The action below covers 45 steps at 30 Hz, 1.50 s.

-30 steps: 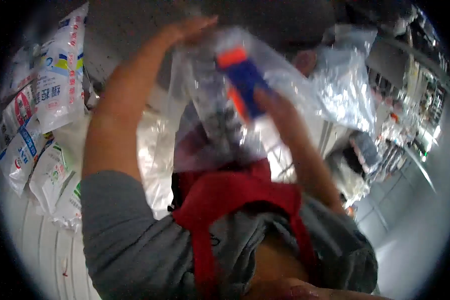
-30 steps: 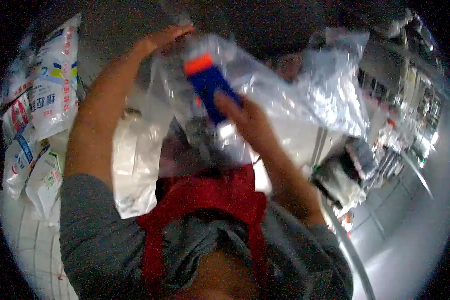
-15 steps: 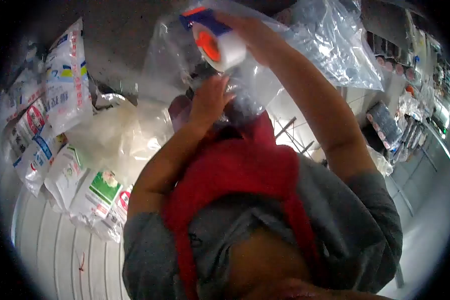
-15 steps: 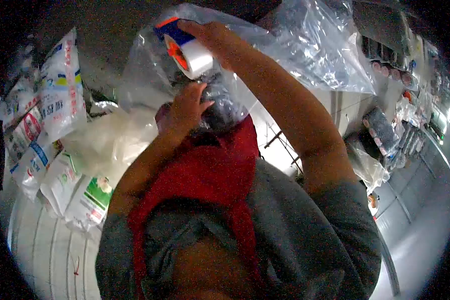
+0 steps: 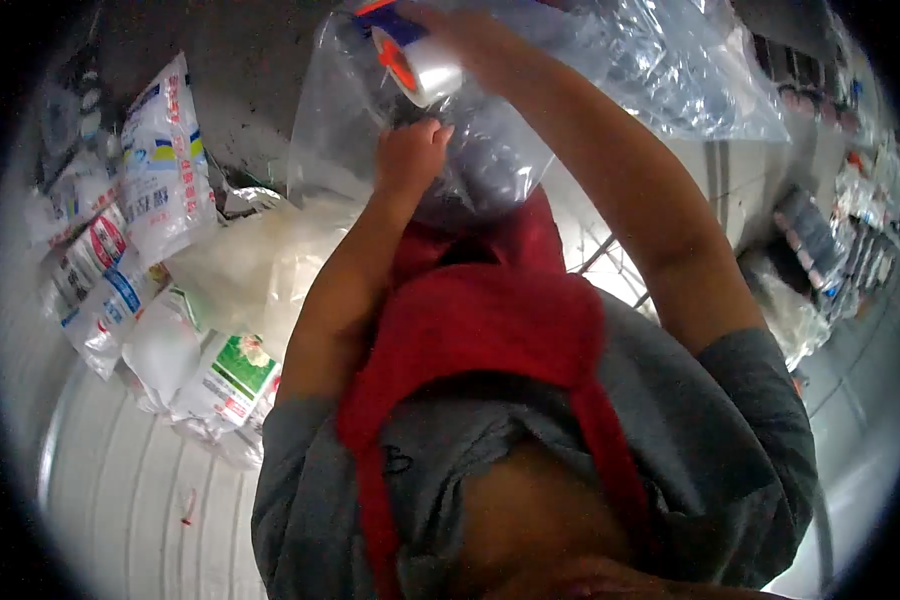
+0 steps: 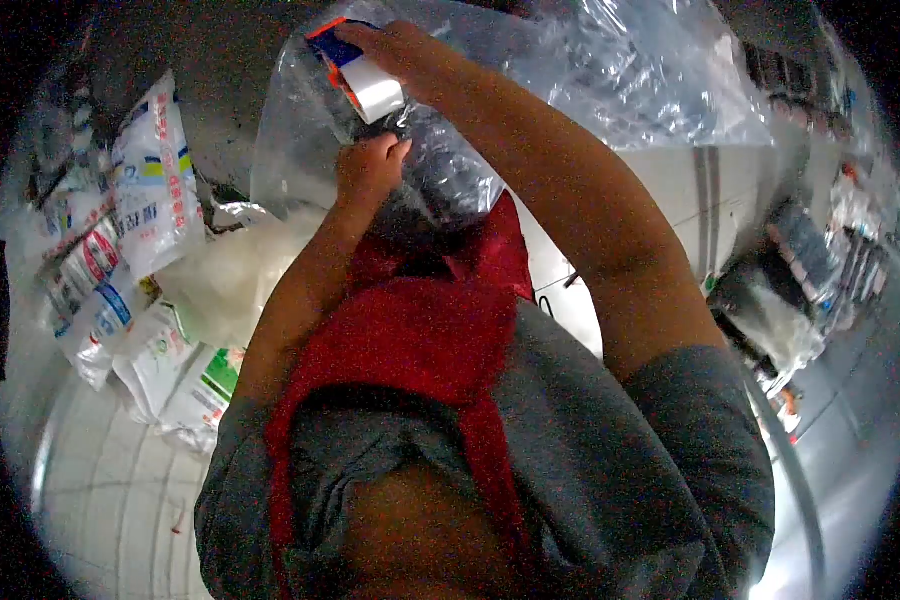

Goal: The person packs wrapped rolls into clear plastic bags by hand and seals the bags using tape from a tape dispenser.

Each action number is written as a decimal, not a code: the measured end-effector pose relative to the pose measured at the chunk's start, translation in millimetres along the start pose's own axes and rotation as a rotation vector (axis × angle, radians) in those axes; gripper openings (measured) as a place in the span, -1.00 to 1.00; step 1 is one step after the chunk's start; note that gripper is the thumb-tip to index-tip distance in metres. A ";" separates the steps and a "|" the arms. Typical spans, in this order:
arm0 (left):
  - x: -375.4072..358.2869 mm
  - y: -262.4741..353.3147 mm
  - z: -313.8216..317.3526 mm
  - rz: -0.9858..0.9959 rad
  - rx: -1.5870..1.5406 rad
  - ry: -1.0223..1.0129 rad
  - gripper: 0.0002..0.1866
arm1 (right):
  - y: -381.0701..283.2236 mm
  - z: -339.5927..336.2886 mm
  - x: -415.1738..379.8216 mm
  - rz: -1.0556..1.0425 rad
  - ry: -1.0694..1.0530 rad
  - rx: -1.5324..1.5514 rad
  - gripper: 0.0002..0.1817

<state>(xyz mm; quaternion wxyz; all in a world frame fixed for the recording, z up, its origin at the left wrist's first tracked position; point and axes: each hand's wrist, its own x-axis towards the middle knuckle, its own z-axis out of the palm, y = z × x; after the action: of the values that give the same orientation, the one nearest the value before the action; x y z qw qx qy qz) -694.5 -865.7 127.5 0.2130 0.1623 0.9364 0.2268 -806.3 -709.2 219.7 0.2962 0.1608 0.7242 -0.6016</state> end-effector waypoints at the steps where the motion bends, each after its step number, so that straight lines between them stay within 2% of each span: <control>1: 4.3 -0.6 3.0 0.067 0.056 0.027 -0.68 | -5.3 0.2 -7.9 0.352 -0.027 0.333 -0.53; 2: 7.3 -2.3 4.2 0.096 0.065 0.014 -0.68 | 2.5 0.5 -26.9 0.091 0.066 -0.018 -0.51; 3: 13.7 -1.6 1.9 0.023 0.101 -0.064 -0.66 | 11.8 -1.0 -56.3 -0.167 0.166 -0.383 -0.48; 5: 29.2 4.5 -3.0 -0.125 0.151 -0.201 -0.58 | 44.6 -1.9 -160.5 -0.070 0.244 -0.097 -0.52; 6: 32.4 5.8 -4.0 -0.104 0.141 -0.199 -0.58 | 73.2 3.8 -220.4 -0.009 0.222 0.229 -0.50; 7: 36.0 5.0 -5.1 -0.133 0.062 -0.253 -0.57 | 116.2 -1.0 -277.0 0.320 0.173 0.157 -0.49; 8: 40.1 2.9 -6.3 -0.166 -0.014 -0.303 -0.55 | 165.2 14.9 -335.1 0.383 0.306 0.136 -0.52; 9: 42.0 -2.4 -2.9 -0.162 -0.048 -0.293 -0.52 | 191.1 25.1 -376.0 0.392 0.300 0.023 -0.54; 10: 43.7 -8.5 -1.6 -0.157 -0.033 -0.293 -0.52 | 221.5 40.9 -396.4 0.530 0.321 0.060 -0.60; 12: 47.0 -15.3 2.4 -0.151 -0.090 -0.318 -0.50 | 275.3 71.7 -382.2 0.597 0.354 -0.229 -0.52; 14: 49.7 -14.2 -7.7 -0.151 -0.082 -0.289 -0.49 | 291.3 79.1 -301.9 0.638 0.292 -0.443 -0.35; 16: 49.0 -22.2 -14.8 -0.140 -0.204 -0.284 -0.51 | 309.1 85.2 -215.8 0.576 0.407 -0.517 -0.36; 17: 49.1 -24.2 -15.5 -0.131 -0.165 -0.291 -0.51 | 307.1 83.9 -184.8 0.577 0.385 -0.388 -0.36; 18: 45.3 -20.5 -17.2 -0.116 -0.125 -0.299 -0.52 | 361.7 89.4 -150.1 0.632 0.328 -0.207 -0.31; 19: 42.0 -10.2 -34.5 -0.207 -0.151 -0.341 -0.57 | 408.2 105.6 -149.9 0.570 0.329 0.028 -0.25; 20: 43.6 -21.6 -44.0 -0.175 -0.113 -0.327 -0.57 | 419.5 112.3 -159.4 0.595 0.368 0.053 -0.23; 21: 52.3 -42.5 -40.0 -0.103 -0.419 -0.338 -0.58 | 428.8 119.2 -169.0 0.618 0.409 0.078 -0.21; 22: 58.0 -54.4 -38.7 -0.040 -0.753 -0.355 -0.57 | 423.4 109.7 -189.4 0.753 0.474 -0.130 -0.22; 24: 39.7 -66.7 -80.8 0.167 -0.488 -0.396 -0.61 | 364.4 77.0 -250.3 0.620 0.679 -0.145 -0.31; 26: 27.7 -74.7 -130.6 0.282 0.588 -0.478 -0.54 | 260.8 15.1 -291.1 0.554 0.656 0.282 -0.31; 27: 20.5 -48.5 -155.1 0.273 0.582 -0.475 -0.54 | 261.4 -11.3 -292.5 0.439 0.648 0.290 -0.37; 28: 10.4 -14.7 -181.5 0.385 0.744 -0.592 -0.56 | 262.6 -40.6 -292.2 0.329 0.638 0.299 -0.43; 30: 18.5 -0.3 -187.7 0.519 0.921 -0.682 -0.57 | 160.6 -77.7 -278.6 0.232 0.375 0.024 -0.54; 31: 29.5 -20.3 -170.1 0.945 0.930 -0.273 -0.49 | 117.3 -77.4 -263.6 0.110 0.194 -0.110 -0.56; 32: 30.3 -31.7 -157.0 1.327 0.873 0.143 -0.39 | 68.1 -70.9 -239.8 -0.134 -0.026 -0.590 -0.43; 33: 39.1 -14.8 -166.8 1.279 1.027 0.209 -0.25 | 16.9 -49.8 -218.6 -0.238 -0.314 -0.737 -0.61; 34: 51.5 6.7 -181.9 1.223 1.187 0.283 -0.09 | -7.3 -14.2 -202.6 -0.833 -0.295 -0.477 -0.63; 35: 53.6 15.9 -190.0 1.212 1.191 0.290 -0.09 | -20.4 27.5 -178.3 -1.077 -0.421 -0.454 -0.64; 36: 52.9 17.5 -199.8 0.748 1.071 0.051 0.04 | -73.7 62.0 -183.2 -0.956 -0.623 -0.908 -0.68; 37: 57.6 -7.5 -199.7 0.479 0.895 -0.169 0.17 | -118.4 75.5 -203.9 -0.948 -0.750 -0.884 -0.71; 38: 62.7 -32.4 -199.6 0.185 0.735 -0.308 0.30 | -127.6 95.3 -210.9 -0.981 -0.822 -0.869 -0.71; 39: 64.8 -87.7 -182.2 0.062 0.550 -0.442 0.43 | -137.7 113.6 -218.3 -1.011 -0.896 -0.852 -0.70; 41: 28.3 -133.2 -166.6 0.055 0.144 -0.498 0.29 | -120.1 119.9 -220.0 -1.033 -1.082 -0.405 -0.66; 42: 10.7 -110.3 -172.2 -0.145 0.166 -0.595 0.13 | -113.1 123.5 -221.1 -1.037 -1.156 -0.188 -0.63; 44: 0.8 -72.4 -183.9 -0.352 0.175 -0.670 -0.03 | -107.9 109.3 -218.8 -1.033 -1.236 0.014 -0.61; 45: 1.9 -70.3 -188.0 -0.504 -0.152 -0.705 -0.20 | -108.4 95.3 -218.2 -0.952 -1.193 0.018 -0.58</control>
<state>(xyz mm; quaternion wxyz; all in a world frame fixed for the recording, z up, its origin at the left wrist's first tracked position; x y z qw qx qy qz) -799.5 -991.2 243.8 0.5794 -0.0197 0.7976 0.1666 -679.0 -798.7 430.1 0.3448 -0.5187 0.4277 -0.6551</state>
